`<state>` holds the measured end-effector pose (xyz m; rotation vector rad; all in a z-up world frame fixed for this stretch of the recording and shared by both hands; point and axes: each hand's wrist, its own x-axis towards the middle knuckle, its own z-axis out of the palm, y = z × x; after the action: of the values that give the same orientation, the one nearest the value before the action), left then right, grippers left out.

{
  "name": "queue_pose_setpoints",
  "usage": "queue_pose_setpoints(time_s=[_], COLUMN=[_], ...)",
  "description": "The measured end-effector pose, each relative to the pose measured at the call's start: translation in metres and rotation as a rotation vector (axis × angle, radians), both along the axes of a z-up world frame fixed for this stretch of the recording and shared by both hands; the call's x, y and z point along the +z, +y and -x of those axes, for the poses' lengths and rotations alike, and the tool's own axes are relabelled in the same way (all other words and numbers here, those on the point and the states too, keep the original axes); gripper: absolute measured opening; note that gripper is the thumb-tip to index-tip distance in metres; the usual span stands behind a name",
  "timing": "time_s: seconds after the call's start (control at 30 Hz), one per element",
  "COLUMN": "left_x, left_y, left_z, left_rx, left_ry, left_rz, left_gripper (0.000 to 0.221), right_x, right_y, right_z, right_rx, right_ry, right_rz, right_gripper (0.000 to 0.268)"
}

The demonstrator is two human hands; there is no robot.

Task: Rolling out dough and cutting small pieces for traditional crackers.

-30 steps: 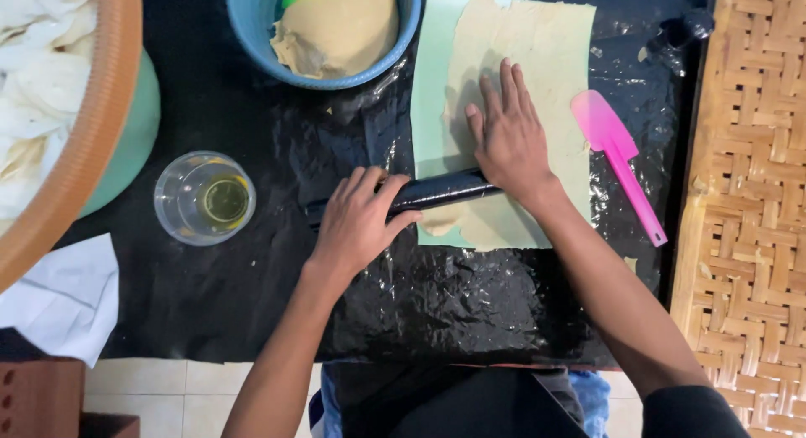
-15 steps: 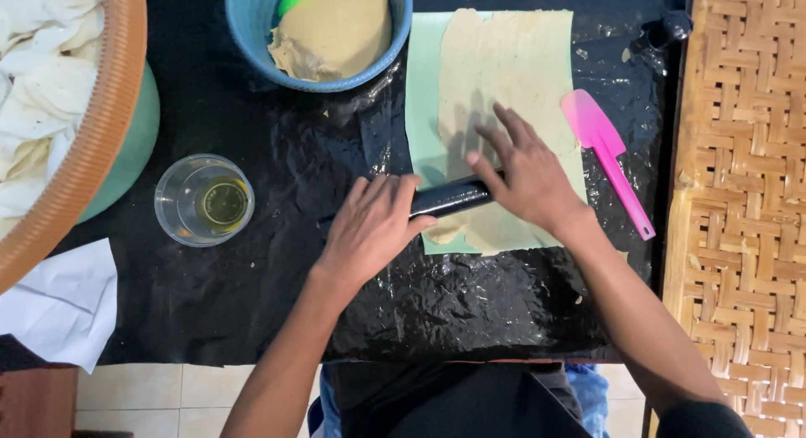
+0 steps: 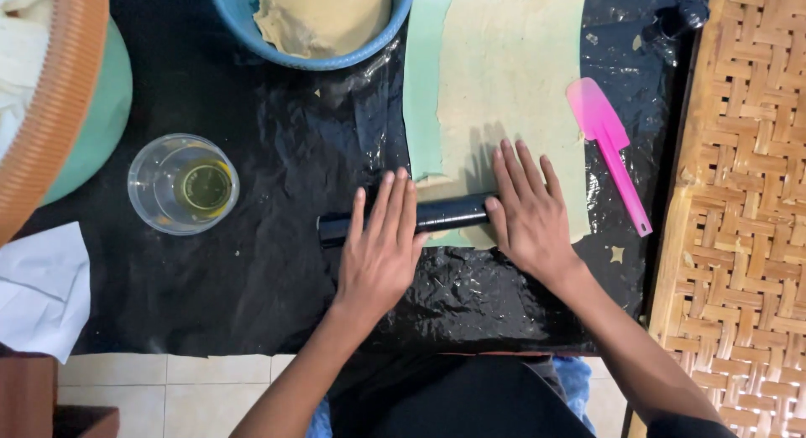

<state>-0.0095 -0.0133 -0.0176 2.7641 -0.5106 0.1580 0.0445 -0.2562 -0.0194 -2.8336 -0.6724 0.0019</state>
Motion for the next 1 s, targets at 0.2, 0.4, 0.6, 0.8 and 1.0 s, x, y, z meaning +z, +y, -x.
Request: queue_pose_setpoints(time_s=[0.2, 0.4, 0.6, 0.8, 1.0], left_x=[0.007, 0.003, 0.019, 0.025, 0.026], left_y=[-0.005, -0.006, 0.014, 0.024, 0.009], left_z=[0.033, 0.064, 0.056, 0.047, 0.008], left_rx=[-0.024, -0.078, -0.024, -0.069, -0.048], left_ry=[0.080, 0.116, -0.072, -0.124, -0.052], left_rz=[-0.034, -0.158, 0.095, 0.089, 0.163], left_gripper=[0.065, 0.069, 0.050, 0.045, 0.051], right_x=[0.003, -0.007, -0.002, 0.020, 0.029], right_y=[-0.005, -0.019, -0.024, -0.035, -0.044], right_z=[0.034, 0.068, 0.080, 0.070, 0.007], right_rx=[0.003, 0.003, 0.010, 0.105, 0.042], right_ry=[0.020, -0.017, -0.067, -0.167, -0.126], right_rz=[-0.037, -0.026, -0.127, -0.190, -0.203], right_gripper=[0.065, 0.060, 0.056, 0.040, 0.037])
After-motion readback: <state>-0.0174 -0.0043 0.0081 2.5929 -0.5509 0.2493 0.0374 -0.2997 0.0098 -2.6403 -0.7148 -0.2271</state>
